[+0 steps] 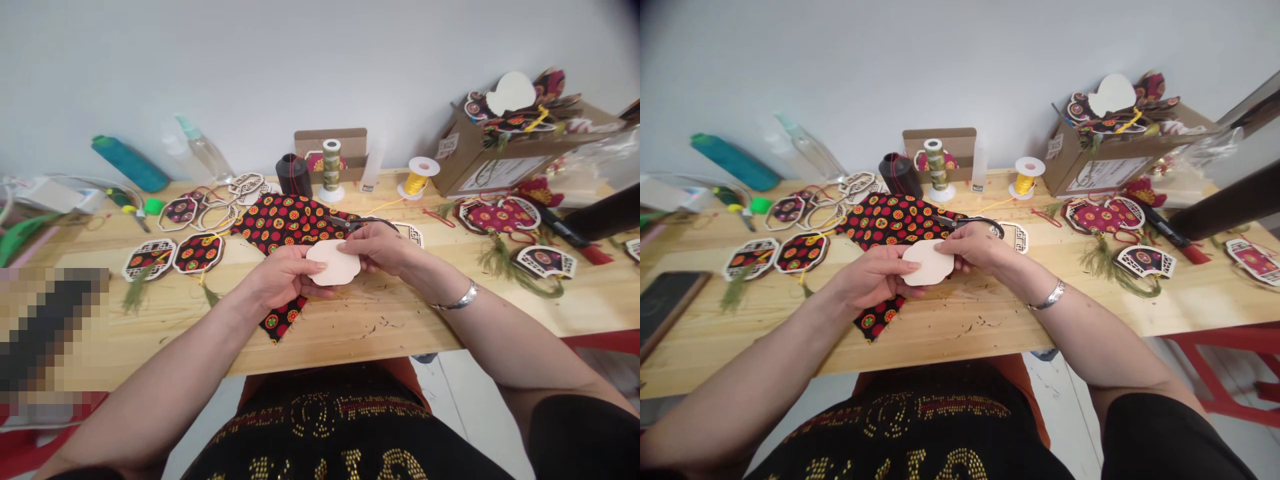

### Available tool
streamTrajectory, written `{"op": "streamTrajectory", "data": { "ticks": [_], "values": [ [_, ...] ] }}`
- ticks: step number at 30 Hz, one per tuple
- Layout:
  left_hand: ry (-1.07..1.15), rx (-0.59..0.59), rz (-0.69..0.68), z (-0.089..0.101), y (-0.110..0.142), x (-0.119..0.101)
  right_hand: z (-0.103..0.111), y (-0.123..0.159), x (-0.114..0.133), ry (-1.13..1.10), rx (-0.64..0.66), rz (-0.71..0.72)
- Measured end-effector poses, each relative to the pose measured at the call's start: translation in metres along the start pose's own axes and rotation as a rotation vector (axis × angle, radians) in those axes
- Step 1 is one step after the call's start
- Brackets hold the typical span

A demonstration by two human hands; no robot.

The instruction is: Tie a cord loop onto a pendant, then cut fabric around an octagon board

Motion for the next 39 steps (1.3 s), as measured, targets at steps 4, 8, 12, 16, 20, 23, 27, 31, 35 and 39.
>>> {"op": "streamTrajectory", "data": {
  "ticks": [4,8,12,16,20,23,27,31,35,39],
  "values": [
    [-0.006,-0.015,-0.014,0.0004,-0.0002,-0.0013,0.0008,-0.0001,0.0002,0.002,-0.013,0.012],
    [-0.005,0.012,-0.042,-0.0015,0.0005,-0.0036,0.0011,-0.0002,0.0007,-0.001,-0.017,0.021],
    [-0.027,0.03,-0.039,-0.0027,0.0013,-0.0028,0.001,0.0008,0.0032,-0.003,-0.018,0.029],
    [-0.04,0.008,-0.029,-0.0017,0.0015,-0.0016,0.001,0.0014,0.004,0.011,-0.019,0.03],
    [-0.042,-0.007,-0.021,-0.0029,0.0016,-0.0025,0.0011,0.0,0.0018,0.019,-0.01,0.028],
    [-0.039,-0.024,-0.018,-0.0033,0.0024,-0.0034,0.0017,-0.001,0.0006,0.035,-0.01,0.029],
    [-0.041,-0.022,-0.018,-0.0029,0.0029,-0.0028,0.0016,-0.0002,0.001,0.044,-0.005,0.028],
    [-0.06,-0.017,-0.023,-0.0017,0.0018,-0.0022,0.0016,0.0013,0.0021,0.059,-0.006,0.034],
    [-0.068,-0.023,-0.032,-0.0005,0.0012,-0.0027,0.0018,0.002,0.003,0.075,-0.012,0.044],
    [-0.07,-0.019,-0.036,-0.0011,0.0017,-0.003,0.0019,0.0022,0.0033,0.074,-0.017,0.041]
  ]
}}
Point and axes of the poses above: each hand's wrist, its own y-axis away from the middle knuckle, its own z-axis out of the back of the hand, x = y × z, the point moved 7 cm from there along -y, towards the middle knuckle, and after that the axes turned 3 degrees about z, right-handed, at the moved point
